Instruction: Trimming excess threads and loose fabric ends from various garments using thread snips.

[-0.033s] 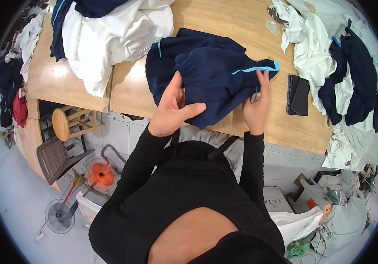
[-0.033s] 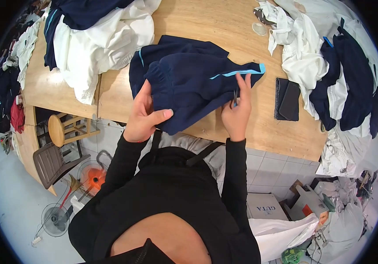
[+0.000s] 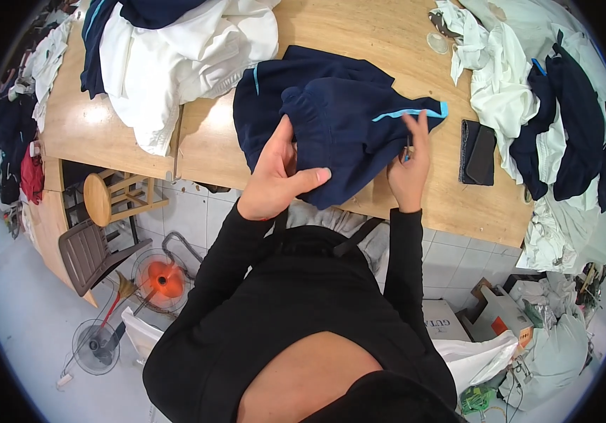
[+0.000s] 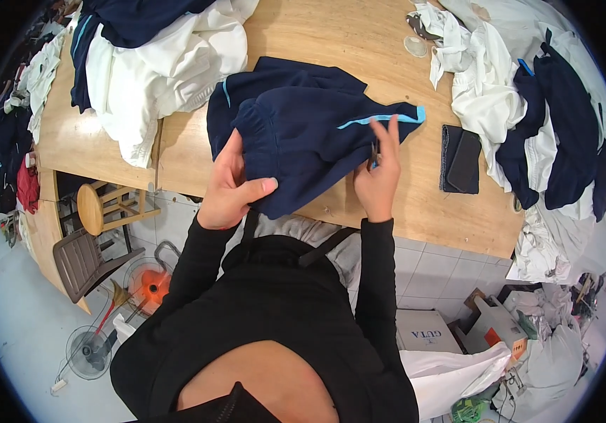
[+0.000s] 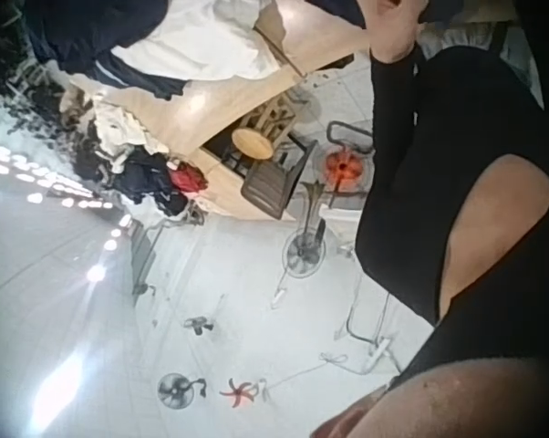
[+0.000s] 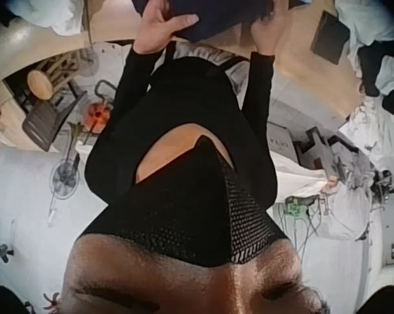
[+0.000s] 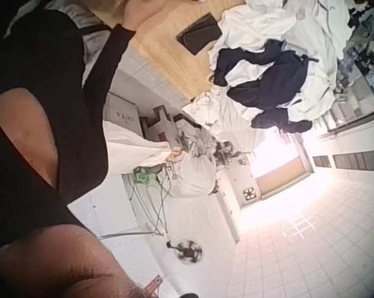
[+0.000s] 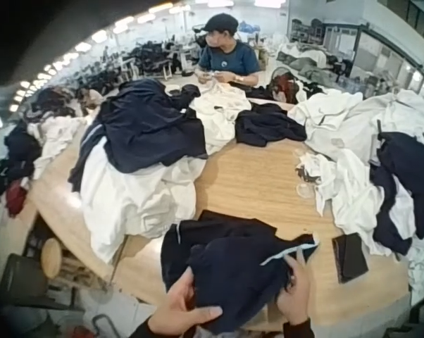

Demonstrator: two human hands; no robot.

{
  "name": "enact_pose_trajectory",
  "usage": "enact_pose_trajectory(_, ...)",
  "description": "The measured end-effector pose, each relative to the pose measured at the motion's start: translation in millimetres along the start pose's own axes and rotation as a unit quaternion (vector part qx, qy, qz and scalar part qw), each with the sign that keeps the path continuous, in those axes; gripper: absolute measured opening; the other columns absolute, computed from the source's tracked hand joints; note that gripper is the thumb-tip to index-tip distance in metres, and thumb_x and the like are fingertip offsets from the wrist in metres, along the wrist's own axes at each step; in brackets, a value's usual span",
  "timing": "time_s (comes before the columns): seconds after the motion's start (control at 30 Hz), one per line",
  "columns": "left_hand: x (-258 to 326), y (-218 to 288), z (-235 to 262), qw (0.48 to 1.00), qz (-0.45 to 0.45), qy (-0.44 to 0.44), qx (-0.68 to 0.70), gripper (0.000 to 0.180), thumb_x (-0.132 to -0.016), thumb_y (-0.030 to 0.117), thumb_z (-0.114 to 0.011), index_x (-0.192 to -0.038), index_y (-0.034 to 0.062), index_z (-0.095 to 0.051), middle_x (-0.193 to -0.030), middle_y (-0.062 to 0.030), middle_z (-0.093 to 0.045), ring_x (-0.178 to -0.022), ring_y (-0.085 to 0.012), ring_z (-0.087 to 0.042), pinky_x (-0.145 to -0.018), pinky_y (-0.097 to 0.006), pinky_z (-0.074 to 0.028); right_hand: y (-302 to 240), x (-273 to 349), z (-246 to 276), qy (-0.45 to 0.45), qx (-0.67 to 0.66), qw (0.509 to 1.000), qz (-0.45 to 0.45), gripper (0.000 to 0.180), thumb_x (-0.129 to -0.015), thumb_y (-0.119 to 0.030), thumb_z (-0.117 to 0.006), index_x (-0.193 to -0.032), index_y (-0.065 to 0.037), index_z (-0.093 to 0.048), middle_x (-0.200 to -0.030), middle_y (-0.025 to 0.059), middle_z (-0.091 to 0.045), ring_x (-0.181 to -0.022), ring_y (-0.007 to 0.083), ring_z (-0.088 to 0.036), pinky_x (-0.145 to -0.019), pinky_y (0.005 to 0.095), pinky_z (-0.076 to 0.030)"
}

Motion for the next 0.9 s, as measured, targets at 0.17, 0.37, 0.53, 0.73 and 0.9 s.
enact_pose_trajectory(0.17,15,7,26,0.995,-0.047,0.081,-0.022,0.095,-0.085,-0.01,-0.08,-0.166,-0.0058,-0.031,-0.163,-0.0178,-0.05,-0.147,-0.0244,-0.055,-0.123,-0.039,-0.044,28,14,3,-0.093,-0.086,0.983,-0.131,0.032,-0.089,0.015,-0.065,-0.114,-0.001,-0.077,-0.1,0.0048,-0.075,-0.09,0.0113,-0.064,-0.082,0.0257,-0.05)
enact_pose_trajectory(0.37,9,17,94,0.987,-0.056,0.145,0.034,0.076,-0.081,-0.013,-0.063,-0.155,-0.0064,-0.045,-0.14,-0.0179,-0.069,-0.129,-0.0286,-0.07,-0.113,-0.041,-0.056,-26,13,45,0.001,0.0,0.999,-0.047,0.026,-0.078,0.015,-0.067,-0.096,-0.002,-0.072,-0.092,0.0052,-0.066,-0.069,0.0117,-0.054,-0.063,0.0271,-0.041)
enact_pose_trajectory(0.53,12,11,105,0.986,-0.064,0.15,0.02,0.076,-0.08,0.0,-0.068,-0.153,-0.0075,-0.049,-0.137,-0.0185,-0.069,-0.123,-0.0265,-0.072,-0.111,-0.039,-0.058,-42,18,44,0.011,0.013,1.0,-0.01,0.028,-0.075,0.017,-0.067,-0.094,-0.003,-0.071,-0.095,0.0056,-0.067,-0.066,0.0125,-0.052,-0.06,0.0266,-0.039)
enact_pose_trajectory(0.73,-6,-1,81,0.993,-0.031,0.111,-0.032,0.087,-0.08,-0.008,-0.073,-0.161,-0.0079,-0.04,-0.15,-0.0157,-0.061,-0.136,-0.025,-0.063,-0.118,-0.037,-0.05,-35,14,72,0.067,0.046,0.996,-0.032,0.034,-0.073,0.02,-0.065,-0.096,-0.004,-0.071,-0.098,0.0042,-0.068,-0.068,0.0102,-0.052,-0.061,0.0258,-0.04)
enact_pose_trajectory(0.9,-26,23,-28,0.931,-0.129,-0.142,-0.31,0.065,-0.088,0.0,-0.083,-0.148,-0.0099,-0.058,-0.143,-0.0153,-0.068,-0.132,-0.0245,-0.064,-0.113,-0.036,-0.048,-64,-5,134,0.352,0.078,0.932,0.032,0.029,-0.081,0.018,-0.062,-0.102,0.0,-0.07,-0.106,0.0073,-0.07,-0.092,0.0148,-0.064,-0.07,0.0242,-0.044)
Point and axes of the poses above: each hand's wrist, its own x-axis away from the middle knuckle, its own z-axis out of the back of the hand, y = z × x, the point moved 4 cm from there along -x, towards the middle knuckle
